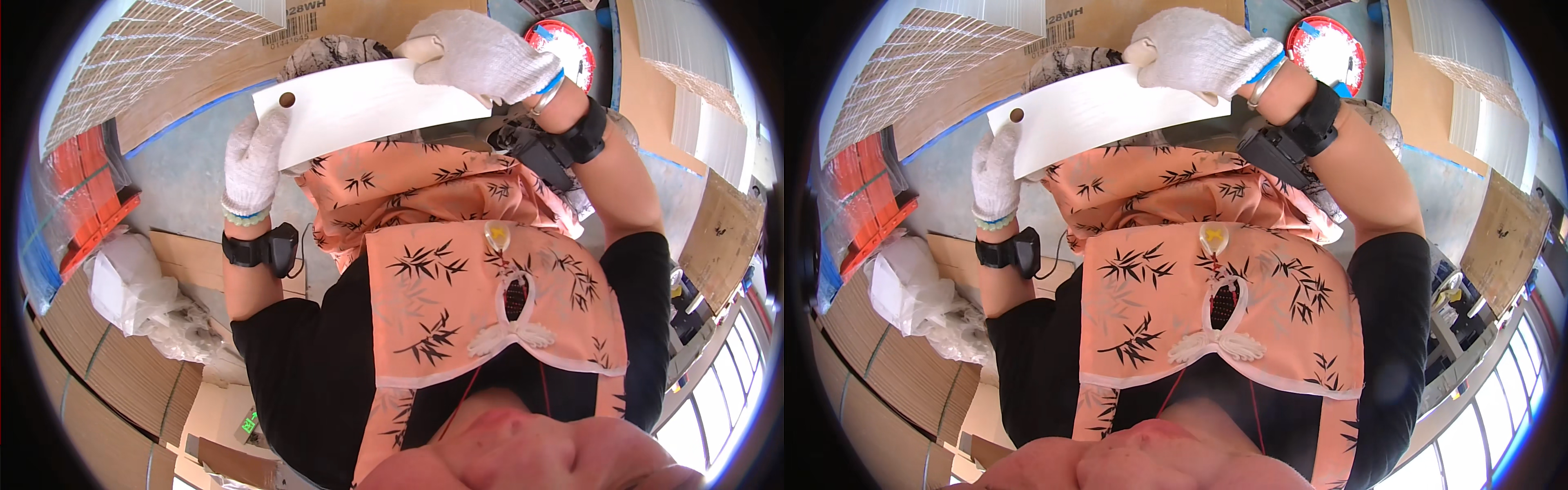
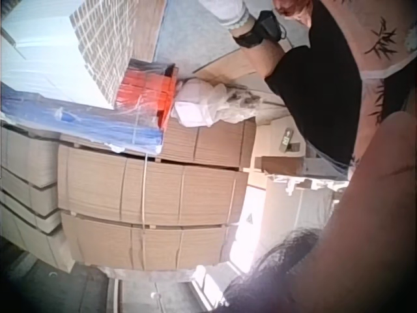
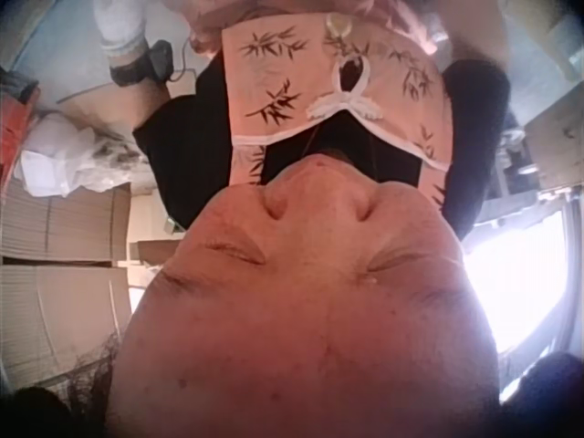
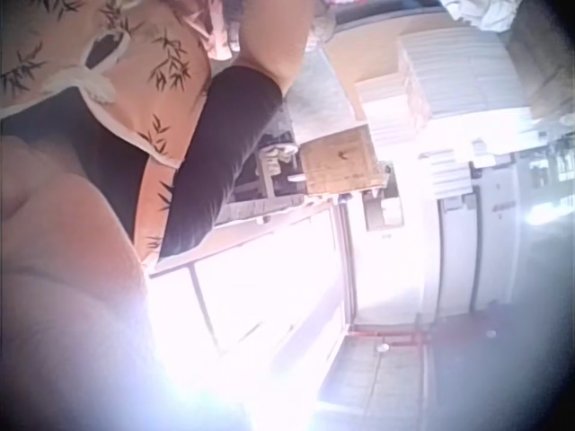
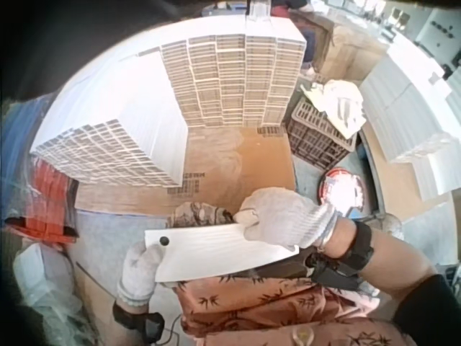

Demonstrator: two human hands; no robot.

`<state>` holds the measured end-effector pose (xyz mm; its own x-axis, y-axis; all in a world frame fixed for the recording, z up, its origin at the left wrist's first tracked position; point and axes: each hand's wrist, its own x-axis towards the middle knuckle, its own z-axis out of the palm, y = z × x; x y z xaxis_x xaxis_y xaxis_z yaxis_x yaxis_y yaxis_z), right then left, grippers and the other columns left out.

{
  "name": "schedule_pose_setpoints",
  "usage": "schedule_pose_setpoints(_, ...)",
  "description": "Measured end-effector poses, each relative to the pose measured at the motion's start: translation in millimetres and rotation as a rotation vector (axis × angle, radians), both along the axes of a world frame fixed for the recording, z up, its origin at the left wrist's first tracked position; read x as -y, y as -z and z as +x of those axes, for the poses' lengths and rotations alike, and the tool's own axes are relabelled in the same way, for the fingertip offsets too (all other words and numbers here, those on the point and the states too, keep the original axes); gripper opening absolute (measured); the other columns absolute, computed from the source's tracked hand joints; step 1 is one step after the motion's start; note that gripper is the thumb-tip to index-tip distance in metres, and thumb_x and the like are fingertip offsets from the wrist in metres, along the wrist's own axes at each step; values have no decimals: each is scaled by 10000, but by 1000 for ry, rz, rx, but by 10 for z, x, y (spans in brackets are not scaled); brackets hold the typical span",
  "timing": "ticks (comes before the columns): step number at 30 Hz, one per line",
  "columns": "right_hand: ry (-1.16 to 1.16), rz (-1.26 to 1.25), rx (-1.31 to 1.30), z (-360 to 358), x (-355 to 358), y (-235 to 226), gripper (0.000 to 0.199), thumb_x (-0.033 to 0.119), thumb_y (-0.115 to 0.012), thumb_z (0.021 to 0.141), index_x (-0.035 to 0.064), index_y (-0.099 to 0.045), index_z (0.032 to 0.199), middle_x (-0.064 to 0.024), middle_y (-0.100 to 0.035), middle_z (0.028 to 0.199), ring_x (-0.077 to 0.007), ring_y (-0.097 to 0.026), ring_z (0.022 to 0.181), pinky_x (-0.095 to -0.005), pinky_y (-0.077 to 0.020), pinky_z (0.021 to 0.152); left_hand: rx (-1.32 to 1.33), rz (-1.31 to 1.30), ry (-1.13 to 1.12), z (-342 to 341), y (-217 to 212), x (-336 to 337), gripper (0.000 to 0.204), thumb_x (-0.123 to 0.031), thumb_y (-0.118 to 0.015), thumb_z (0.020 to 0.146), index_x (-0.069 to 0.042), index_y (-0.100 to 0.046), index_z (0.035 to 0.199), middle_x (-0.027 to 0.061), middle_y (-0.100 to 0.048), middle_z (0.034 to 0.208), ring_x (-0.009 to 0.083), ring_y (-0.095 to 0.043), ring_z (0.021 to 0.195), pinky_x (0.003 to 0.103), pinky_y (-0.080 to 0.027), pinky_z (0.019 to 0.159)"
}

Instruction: The recorder is cleaning and inspecting individual white wooden boards using a cloth and a cleaning solution.

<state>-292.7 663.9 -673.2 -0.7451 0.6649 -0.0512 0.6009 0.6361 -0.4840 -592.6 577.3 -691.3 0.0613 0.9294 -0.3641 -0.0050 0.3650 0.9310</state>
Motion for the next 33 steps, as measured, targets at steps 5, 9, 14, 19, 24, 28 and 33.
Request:
schedule_pose_setpoints(5,-65,168,-113,-61,39,-14,179,249,-569,847,90,-605,774,-107,-625,849,-275,-613,857,-370,-500,755,12,-19,56,-84,53,-23,415,-289,-600,966,36,-609,1222,113,-710,910,135,-654,671,233,-491,533)
schedule_pose_setpoints(9,210,-175,-73,74,35,132,257,253,-609,798,42,-687,923,-152,-661,868,-328,-657,828,-414,-506,724,5,1,76,-75,31,-10,412,-290,-599,967,40,-614,1213,109,-707,894,132,-650,666,228,-472,517)
schedule_pose_setpoints(14,215,-300,66,-113,77,78,301,321,-627,775,47,-686,884,-139,-646,773,-328,-640,752,-415,-497,705,-96,-37,87,-54,-83,-110,448,-320,-600,959,50,-613,1213,96,-696,874,124,-632,651,227,-468,517)
schedule_pose_setpoints(19,290,-547,28,-131,199,-15,412,377,-672,773,57,-704,1029,-144,-677,887,-283,-633,806,-348,-498,762,-27,-113,198,-102,-116,-293,497,-317,-601,942,59,-580,1266,82,-692,884,113,-622,650,228,-473,535)
schedule_pose_setpoints(24,550,-750,-163,-51,296,87,374,344,-692,814,49,-709,1044,-57,-696,884,-160,-634,798,-310,-503,746,298,231,118,161,-18,-284,491,-243,-640,915,44,-547,1302,57,-694,926,92,-633,692,220,-508,589)
schedule_pose_setpoints(28,637,-961,-553,-18,298,16,378,289,-717,842,7,-698,1093,-41,-706,910,-111,-644,824,-263,-515,769,77,251,239,490,-154,-283,286,-184,-610,957,13,-617,1164,28,-683,942,54,-604,707,190,-493,605)
schedule_pose_setpoints(33,474,-793,-916,238,371,-107,353,239,-673,894,-21,-675,1134,-129,-687,1105,-152,-649,1017,-283,-535,860,185,407,74,854,-181,-397,313,-238,-522,1016,30,-619,1144,39,-686,905,55,-609,744,189,-476,603)
